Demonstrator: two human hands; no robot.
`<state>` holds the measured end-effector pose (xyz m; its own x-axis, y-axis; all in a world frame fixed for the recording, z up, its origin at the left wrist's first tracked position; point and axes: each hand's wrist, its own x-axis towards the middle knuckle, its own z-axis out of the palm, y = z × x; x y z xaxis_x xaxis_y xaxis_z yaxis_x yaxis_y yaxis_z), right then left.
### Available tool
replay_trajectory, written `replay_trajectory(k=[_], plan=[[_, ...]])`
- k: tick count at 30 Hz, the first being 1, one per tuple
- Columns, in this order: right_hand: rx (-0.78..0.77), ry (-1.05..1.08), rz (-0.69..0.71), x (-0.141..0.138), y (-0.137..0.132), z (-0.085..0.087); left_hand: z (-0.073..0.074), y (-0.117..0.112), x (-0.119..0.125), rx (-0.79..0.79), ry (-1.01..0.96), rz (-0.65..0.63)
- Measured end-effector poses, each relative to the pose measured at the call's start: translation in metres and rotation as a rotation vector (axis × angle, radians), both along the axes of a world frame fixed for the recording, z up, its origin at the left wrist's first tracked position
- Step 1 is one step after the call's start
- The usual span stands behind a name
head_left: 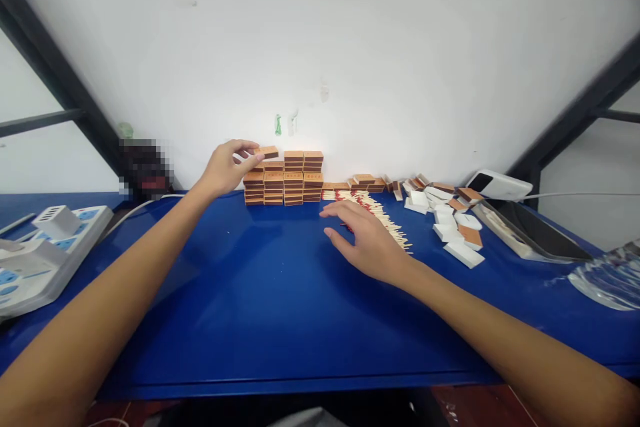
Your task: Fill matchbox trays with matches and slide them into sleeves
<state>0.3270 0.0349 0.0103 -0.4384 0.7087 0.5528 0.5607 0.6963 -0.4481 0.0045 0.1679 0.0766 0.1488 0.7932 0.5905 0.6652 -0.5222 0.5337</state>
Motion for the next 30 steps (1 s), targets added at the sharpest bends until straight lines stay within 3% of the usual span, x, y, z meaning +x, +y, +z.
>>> replay_trajectory(k=[4, 13, 21, 26, 30], plan=[[0.031, -0.005, 0.019, 0.0, 0.002, -0.007, 0.0, 0.006, -0.014, 0.022, 0.061, 0.047], [0.011, -0.006, 0.007, 0.003, 0.007, -0.004, -0.013, 0.02, 0.011, 0.109, 0.258, 0.03], [0.093, -0.032, 0.009, 0.006, 0.008, 0.0, -0.012, 0.027, 0.023, 0.181, 0.308, 0.076], [0.158, -0.08, -0.09, 0.027, 0.025, 0.018, -0.004, 0.0, 0.023, 0.245, 0.329, 0.079], [0.119, -0.292, -0.416, 0.079, 0.052, 0.036, -0.013, -0.049, 0.024, 0.235, 0.399, -0.093]])
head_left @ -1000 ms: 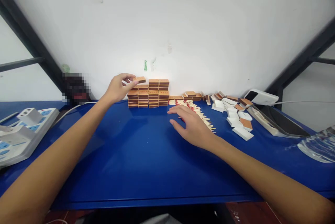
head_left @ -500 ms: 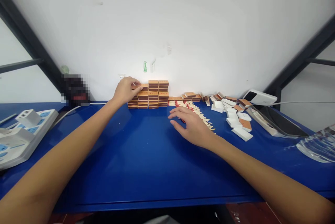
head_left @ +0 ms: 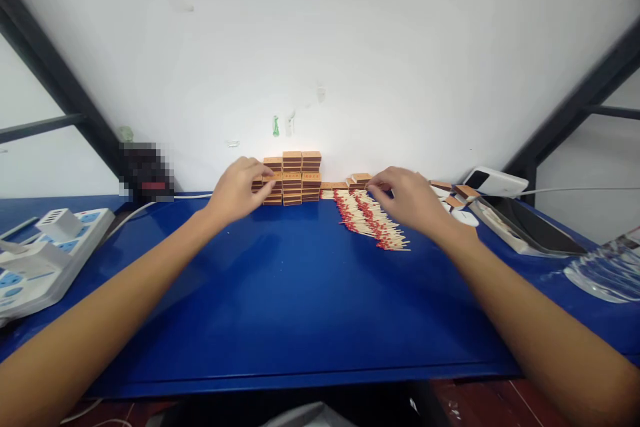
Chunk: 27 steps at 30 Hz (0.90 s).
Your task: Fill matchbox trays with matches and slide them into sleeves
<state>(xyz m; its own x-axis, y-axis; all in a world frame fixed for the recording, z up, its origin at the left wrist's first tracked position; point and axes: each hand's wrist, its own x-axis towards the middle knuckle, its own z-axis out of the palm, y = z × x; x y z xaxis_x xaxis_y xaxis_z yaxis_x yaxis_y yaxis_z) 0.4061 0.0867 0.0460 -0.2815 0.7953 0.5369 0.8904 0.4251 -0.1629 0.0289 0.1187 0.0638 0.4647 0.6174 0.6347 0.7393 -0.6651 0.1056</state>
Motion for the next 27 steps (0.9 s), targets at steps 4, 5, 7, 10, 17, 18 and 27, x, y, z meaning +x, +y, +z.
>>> replay_trajectory(k=[4, 5, 7, 10, 17, 18, 27], plan=[[-0.159, -0.145, -0.332, 0.056, 0.022, 0.007, -0.025, -0.042, 0.0, -0.143, 0.102, -0.175], [-0.205, -0.146, -0.357, 0.066, 0.025, 0.007, -0.031, -0.049, -0.001, -0.15, 0.105, -0.174], [-0.284, -0.138, -0.348, 0.08, 0.028, 0.007, -0.042, -0.056, -0.005, -0.164, 0.129, -0.176], [-0.333, -0.126, -0.288, 0.093, 0.029, 0.007, -0.049, -0.057, -0.012, -0.17, 0.125, -0.172], [-0.455, -0.148, -0.306, 0.102, 0.034, -0.003, -0.048, -0.057, -0.013, -0.201, 0.085, -0.165], [-0.457, -0.152, -0.31, 0.102, 0.036, -0.005, -0.048, -0.058, -0.012, -0.205, 0.079, -0.166], [-0.441, -0.294, -0.513, 0.085, 0.044, -0.024, -0.048, -0.061, -0.007, -0.234, 0.11, -0.154]])
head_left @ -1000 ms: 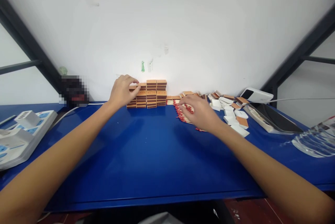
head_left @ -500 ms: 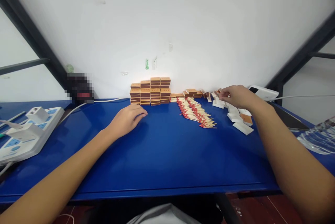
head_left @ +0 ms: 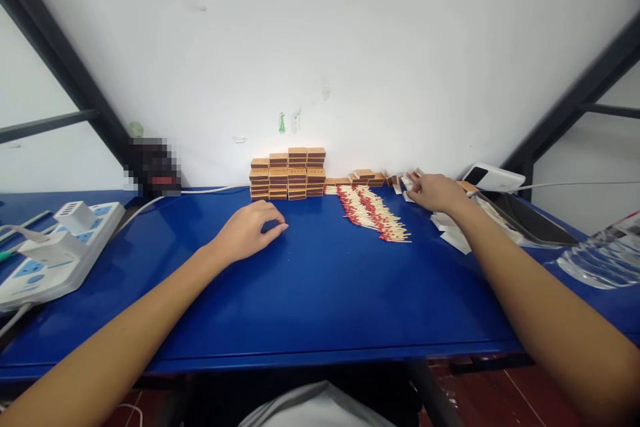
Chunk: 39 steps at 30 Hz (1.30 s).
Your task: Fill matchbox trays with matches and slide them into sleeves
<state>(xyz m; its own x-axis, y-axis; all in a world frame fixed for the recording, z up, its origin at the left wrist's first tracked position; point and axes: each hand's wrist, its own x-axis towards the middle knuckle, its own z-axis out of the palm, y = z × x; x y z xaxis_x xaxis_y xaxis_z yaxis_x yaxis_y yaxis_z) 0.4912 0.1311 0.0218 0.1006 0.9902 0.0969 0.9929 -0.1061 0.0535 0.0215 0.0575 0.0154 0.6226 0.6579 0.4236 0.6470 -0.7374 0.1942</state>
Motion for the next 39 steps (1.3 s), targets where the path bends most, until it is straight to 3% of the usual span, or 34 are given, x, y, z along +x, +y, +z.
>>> replay_trajectory(k=[4, 6, 8, 10, 14, 17, 19, 22, 25, 27, 30, 35, 39], plan=[[0.092, -0.007, -0.038, -0.003, -0.005, 0.008, 0.001, -0.002, 0.001, -0.009, 0.027, -0.003], [0.192, 0.034, 0.012, -0.009, -0.012, 0.018, 0.001, -0.004, 0.003, -0.012, 0.033, 0.001], [0.26, 0.138, 0.188, -0.025, -0.024, 0.028, 0.001, -0.005, 0.005, -0.024, 0.023, 0.014], [0.269, 0.296, 0.462, -0.053, -0.041, 0.033, 0.0, -0.007, 0.007, -0.054, -0.011, 0.024], [0.122, 0.411, 0.902, -0.122, -0.082, 0.02, -0.001, -0.014, 0.014, -0.139, -0.107, 0.034], [0.069, 0.341, 1.029, -0.158, -0.105, 0.001, 0.002, -0.02, 0.02, -0.152, -0.117, 0.007], [0.047, 0.313, 1.071, -0.166, -0.11, -0.005, 0.003, -0.023, 0.023, -0.16, -0.093, -0.037], [0.044, 0.339, 1.043, -0.153, -0.104, 0.002, 0.003, -0.027, 0.027, -0.189, -0.079, -0.09], [0.069, 0.309, 0.846, -0.121, -0.086, 0.02, 0.001, -0.028, 0.029, -0.221, -0.078, -0.104], [-0.015, 0.238, 0.7, -0.1, -0.074, 0.027, -0.001, -0.029, 0.03, -0.249, -0.069, -0.103], [-0.208, 0.257, 0.612, -0.082, -0.062, 0.027, -0.003, -0.028, 0.031, -0.291, -0.054, -0.1], [-0.279, 0.346, 0.601, -0.085, -0.058, 0.016, -0.002, -0.027, 0.029, -0.288, -0.037, -0.104], [-0.279, 0.358, 0.613, -0.095, -0.065, 0.019, -0.001, -0.027, 0.028, -0.273, -0.033, -0.102]])
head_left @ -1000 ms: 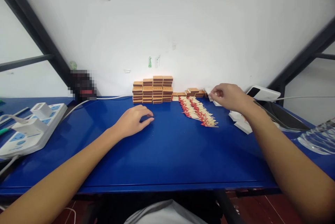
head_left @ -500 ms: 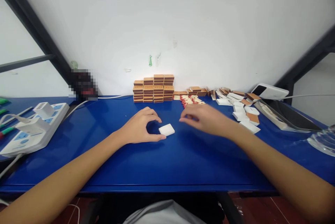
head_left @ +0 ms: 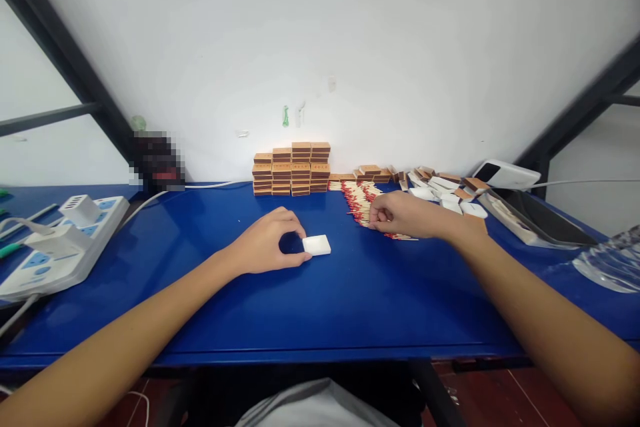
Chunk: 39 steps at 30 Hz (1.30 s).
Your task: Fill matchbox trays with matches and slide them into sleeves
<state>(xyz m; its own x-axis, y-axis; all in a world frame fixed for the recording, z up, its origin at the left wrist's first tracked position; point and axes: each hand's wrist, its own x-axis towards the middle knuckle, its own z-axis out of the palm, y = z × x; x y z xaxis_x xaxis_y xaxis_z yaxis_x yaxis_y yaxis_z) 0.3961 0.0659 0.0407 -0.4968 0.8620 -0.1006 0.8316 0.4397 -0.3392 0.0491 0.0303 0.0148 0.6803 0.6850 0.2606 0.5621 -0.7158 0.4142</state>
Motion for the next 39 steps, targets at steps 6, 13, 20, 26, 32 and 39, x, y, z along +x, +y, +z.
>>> replay_trajectory(k=[6, 13, 20, 26, 32, 39], plan=[[-0.016, 0.015, 0.011, 0.002, -0.005, 0.007, 0.001, 0.0, -0.001, 0.019, 0.01, -0.011], [-0.008, 0.274, 0.142, -0.028, -0.024, 0.007, 0.001, -0.003, 0.005, 0.019, -0.03, -0.044], [0.156, 0.321, 0.257, -0.065, -0.048, -0.006, -0.004, -0.005, 0.011, 0.095, -0.061, -0.092], [0.153, 0.241, 0.28, -0.066, -0.049, -0.014, -0.003, -0.008, 0.016, 0.164, -0.043, -0.128], [0.158, 0.25, 0.276, -0.054, -0.043, -0.003, -0.001, -0.01, 0.016, 0.171, -0.025, -0.14], [0.088, 0.025, 0.074, -0.004, -0.009, 0.005, 0.0, -0.007, 0.01, 0.124, -0.007, -0.109]])
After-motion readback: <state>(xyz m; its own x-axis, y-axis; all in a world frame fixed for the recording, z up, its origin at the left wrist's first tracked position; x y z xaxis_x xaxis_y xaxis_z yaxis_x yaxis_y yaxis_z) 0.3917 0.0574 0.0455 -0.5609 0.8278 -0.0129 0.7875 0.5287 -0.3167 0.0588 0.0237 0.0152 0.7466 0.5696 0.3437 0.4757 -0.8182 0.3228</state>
